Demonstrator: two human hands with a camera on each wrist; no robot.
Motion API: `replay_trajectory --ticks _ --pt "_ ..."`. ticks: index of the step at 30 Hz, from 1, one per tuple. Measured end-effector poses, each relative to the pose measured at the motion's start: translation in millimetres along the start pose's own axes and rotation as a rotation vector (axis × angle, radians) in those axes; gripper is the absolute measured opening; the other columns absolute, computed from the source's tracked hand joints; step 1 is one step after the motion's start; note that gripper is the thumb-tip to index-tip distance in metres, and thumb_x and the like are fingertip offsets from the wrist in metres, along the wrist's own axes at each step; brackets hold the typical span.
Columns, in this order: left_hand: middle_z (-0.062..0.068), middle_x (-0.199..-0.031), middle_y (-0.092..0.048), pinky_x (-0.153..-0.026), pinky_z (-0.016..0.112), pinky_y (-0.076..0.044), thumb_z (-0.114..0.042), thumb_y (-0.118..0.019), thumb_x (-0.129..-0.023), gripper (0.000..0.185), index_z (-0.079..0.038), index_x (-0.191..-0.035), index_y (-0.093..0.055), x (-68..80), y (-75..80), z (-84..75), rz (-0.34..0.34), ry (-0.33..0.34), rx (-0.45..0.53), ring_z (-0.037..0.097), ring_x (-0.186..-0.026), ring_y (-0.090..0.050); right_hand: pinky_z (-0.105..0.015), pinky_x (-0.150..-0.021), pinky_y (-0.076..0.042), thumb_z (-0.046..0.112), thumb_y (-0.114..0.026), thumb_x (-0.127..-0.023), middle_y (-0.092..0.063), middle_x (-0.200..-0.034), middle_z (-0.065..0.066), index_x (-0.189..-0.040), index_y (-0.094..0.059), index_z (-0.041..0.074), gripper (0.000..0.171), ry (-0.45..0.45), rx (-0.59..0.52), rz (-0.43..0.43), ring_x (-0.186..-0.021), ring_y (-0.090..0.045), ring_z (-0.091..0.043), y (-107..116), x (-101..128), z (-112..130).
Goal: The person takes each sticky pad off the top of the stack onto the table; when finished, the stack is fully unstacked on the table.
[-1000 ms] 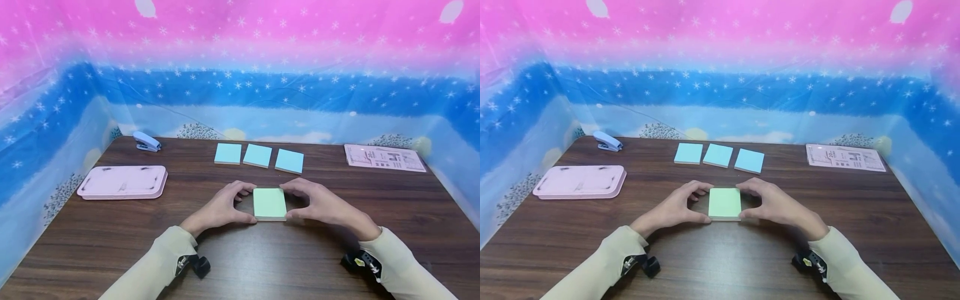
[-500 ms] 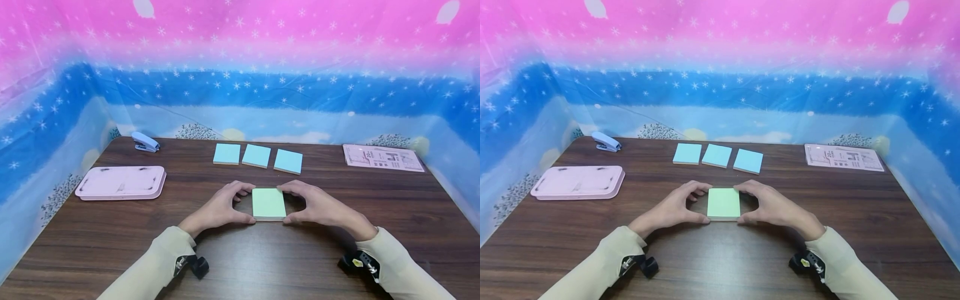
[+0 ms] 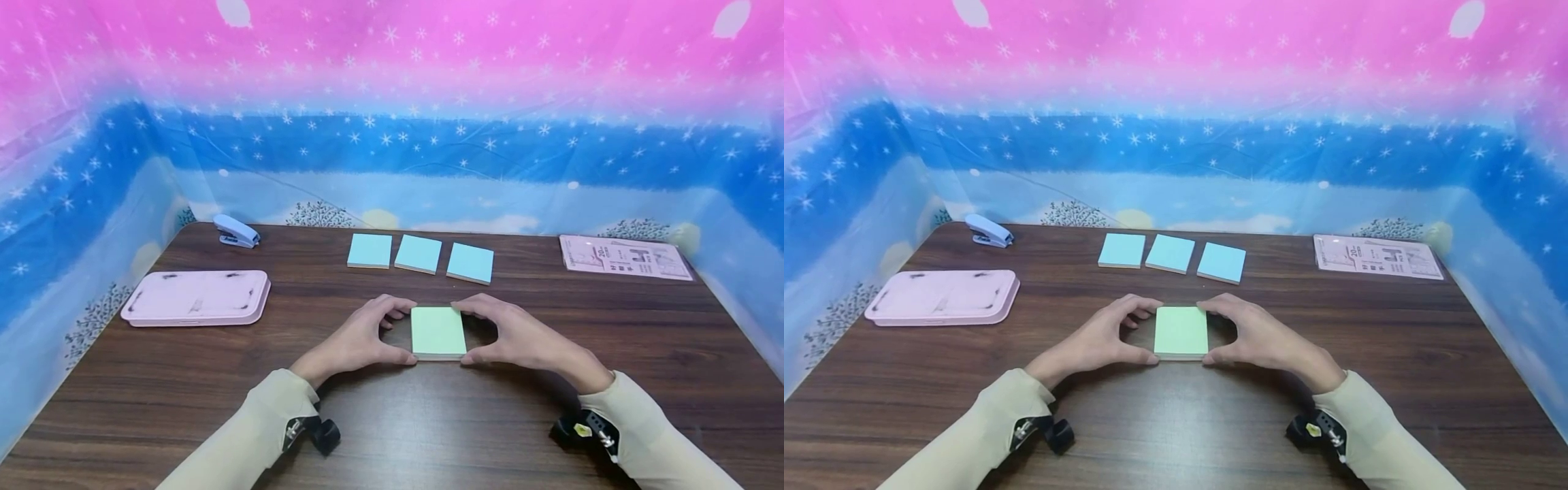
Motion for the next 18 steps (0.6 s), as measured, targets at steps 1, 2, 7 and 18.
replay_trajectory --ticks 1,2,7,18 --pt "0.002 -0.135 -0.06 -0.103 0.037 -0.051 -0.026 -0.094 -0.079 0.079 -0.011 -0.148 -0.059 0.1 0.0 -0.2 0.0 -0.001 0.0 0.019 -0.121 -0.056 -0.055 -0.113 -0.044 0.039 -0.091 -0.085 -0.056 -0.15 -0.007 -0.154 -0.055 0.008 0.084 -0.001 0.0 0.0 -0.139 -0.052 -0.028 -0.2 0.1 0.0" --pt "0.002 -0.135 -0.059 -0.103 0.037 -0.051 -0.026 -0.094 -0.079 0.078 -0.011 -0.148 -0.059 0.2 0.0 -0.3 0.0 -0.001 0.0 0.019 -0.121 -0.056 -0.055 -0.113 -0.044 0.039 -0.091 -0.085 -0.056 -0.15 -0.007 -0.154 -0.055 0.008 0.084 -0.002 0.0 0.0 -0.139 -0.052 -0.028 -0.2 0.1 0.1" --pt "0.002 -0.134 -0.059 -0.103 0.037 -0.05 -0.026 -0.093 -0.079 0.078 -0.011 -0.148 -0.058 1.2 0.4 -0.5 0.002 0.0 -0.002 0.02 -0.121 -0.056 -0.056 -0.113 -0.044 0.036 -0.091 -0.085 -0.056 -0.151 -0.007 -0.154 -0.055 0.007 0.083 -0.004 -0.007 0.002 -0.139 -0.052 -0.028 -1.0 -0.1 0.5" --pt "0.002 -0.135 -0.059 -0.103 0.037 -0.051 -0.025 -0.094 -0.079 0.079 -0.011 -0.148 -0.058 0.6 0.4 -1.3 0.0 -0.003 -0.005 0.02 -0.121 -0.056 -0.054 -0.111 -0.045 0.035 -0.091 -0.085 -0.058 -0.148 -0.006 -0.152 -0.057 0.007 0.081 0.0 0.002 -0.011 -0.135 -0.054 -0.026 0.0 0.1 0.7"
Point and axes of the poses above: each hand's wrist, its own x-axis away from the middle knuckle, its own y-axis out of the back of the hand, z = x × y, the point moved 10 cm from there along -x, towards the middle knuckle
